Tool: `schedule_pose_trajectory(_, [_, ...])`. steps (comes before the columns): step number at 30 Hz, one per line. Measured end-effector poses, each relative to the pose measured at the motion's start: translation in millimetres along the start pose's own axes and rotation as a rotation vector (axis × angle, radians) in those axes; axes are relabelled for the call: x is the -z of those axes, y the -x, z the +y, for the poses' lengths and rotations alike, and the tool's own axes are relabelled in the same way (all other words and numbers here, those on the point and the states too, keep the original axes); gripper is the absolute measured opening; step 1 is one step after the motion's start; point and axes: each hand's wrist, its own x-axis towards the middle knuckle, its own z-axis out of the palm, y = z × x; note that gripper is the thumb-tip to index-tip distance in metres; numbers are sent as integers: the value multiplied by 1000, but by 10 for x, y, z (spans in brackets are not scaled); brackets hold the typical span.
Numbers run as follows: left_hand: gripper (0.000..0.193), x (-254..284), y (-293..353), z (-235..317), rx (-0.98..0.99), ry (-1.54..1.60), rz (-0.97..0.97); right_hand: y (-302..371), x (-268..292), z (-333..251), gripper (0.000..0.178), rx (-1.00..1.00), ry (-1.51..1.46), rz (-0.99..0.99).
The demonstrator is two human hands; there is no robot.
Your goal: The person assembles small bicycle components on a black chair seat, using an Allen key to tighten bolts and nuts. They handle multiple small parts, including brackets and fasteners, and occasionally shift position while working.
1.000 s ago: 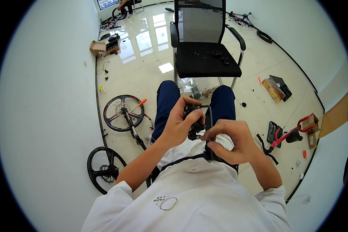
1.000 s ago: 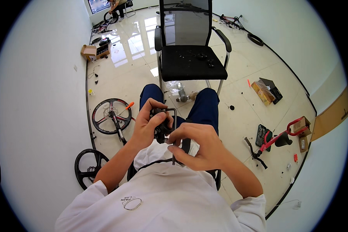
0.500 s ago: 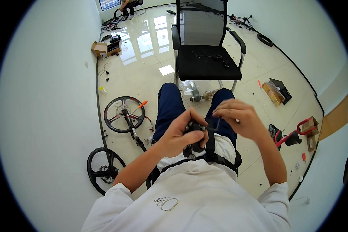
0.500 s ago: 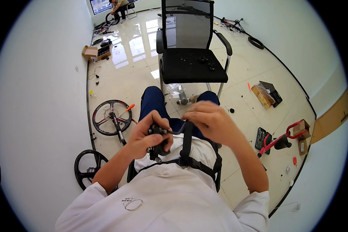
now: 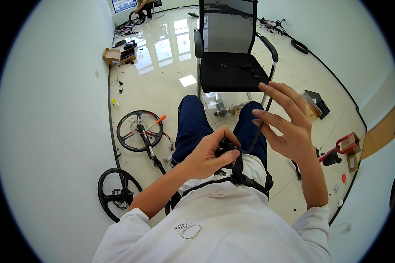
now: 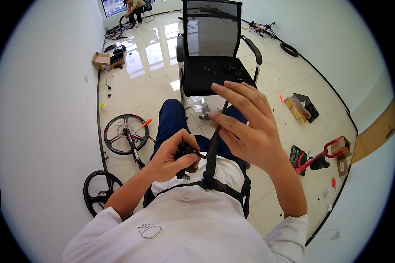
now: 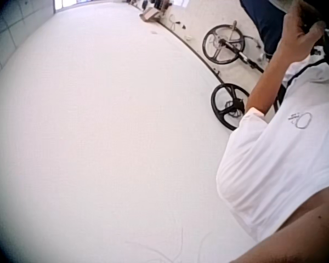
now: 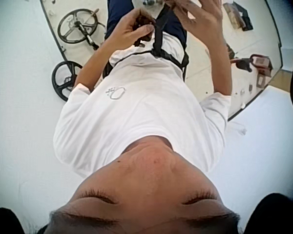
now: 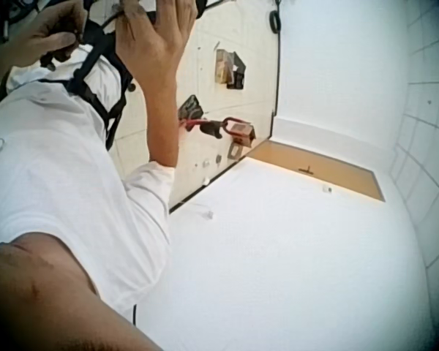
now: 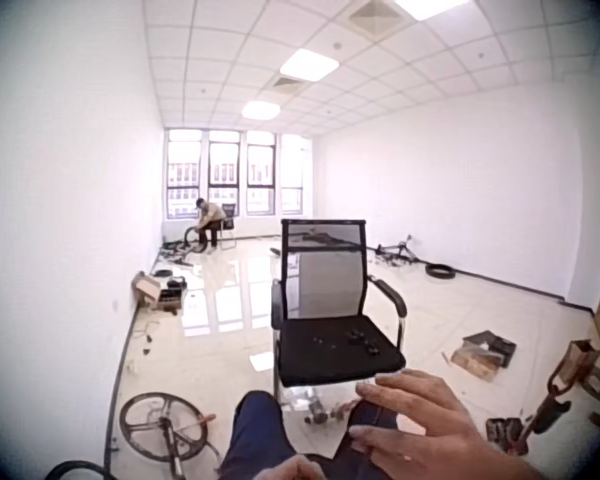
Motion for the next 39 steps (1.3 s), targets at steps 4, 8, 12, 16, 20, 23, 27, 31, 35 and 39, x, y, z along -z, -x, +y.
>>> schedule_pose_trajectory(4, [15,33,-17,-62,-32,156,1,186,-111,46,22,81,153,-137])
schedule_pose_trajectory(8, [16,43,-18,-219,65,470,36,468,-280,-83,19,-95,-174,-390])
schedule_pose_trajectory(12, [21,-151,52,-399,71,491,56,791,-319,-254,10,-428,-711,-457])
schedule_pose_trajectory(16, [37,-338,257,-389,75,348,-84,1172,-383,-403,13,-567,-957,-459])
schedule_pose_trajectory(20, [57,-327,350,-378,180,227,-194,1349,-429,-470,18,-528,-1028,-359])
schedule_pose_trajectory(23, [64,-281,385,-322,233,47,-244,1439,-505,-465,20,-557,-1105,-349])
schedule_pose_trajectory(27, [57,-298,431,-162,257,-105,-247,1486,-608,-468,22,-644,-1218,-384])
schedule_pose_trajectory(31, [60,-229,462,-118,222,-293,-278,1360,-613,-462,25,-655,-1231,-458])
schedule_pose_trajectory(35, [64,-208,509,-26,274,-491,-280,1248,-615,-469,27,-660,-1246,-507])
schedule_pose_trajectory(39, [58,-230,489,94,342,-501,-291,1231,-600,-452,27,-669,-1274,-540])
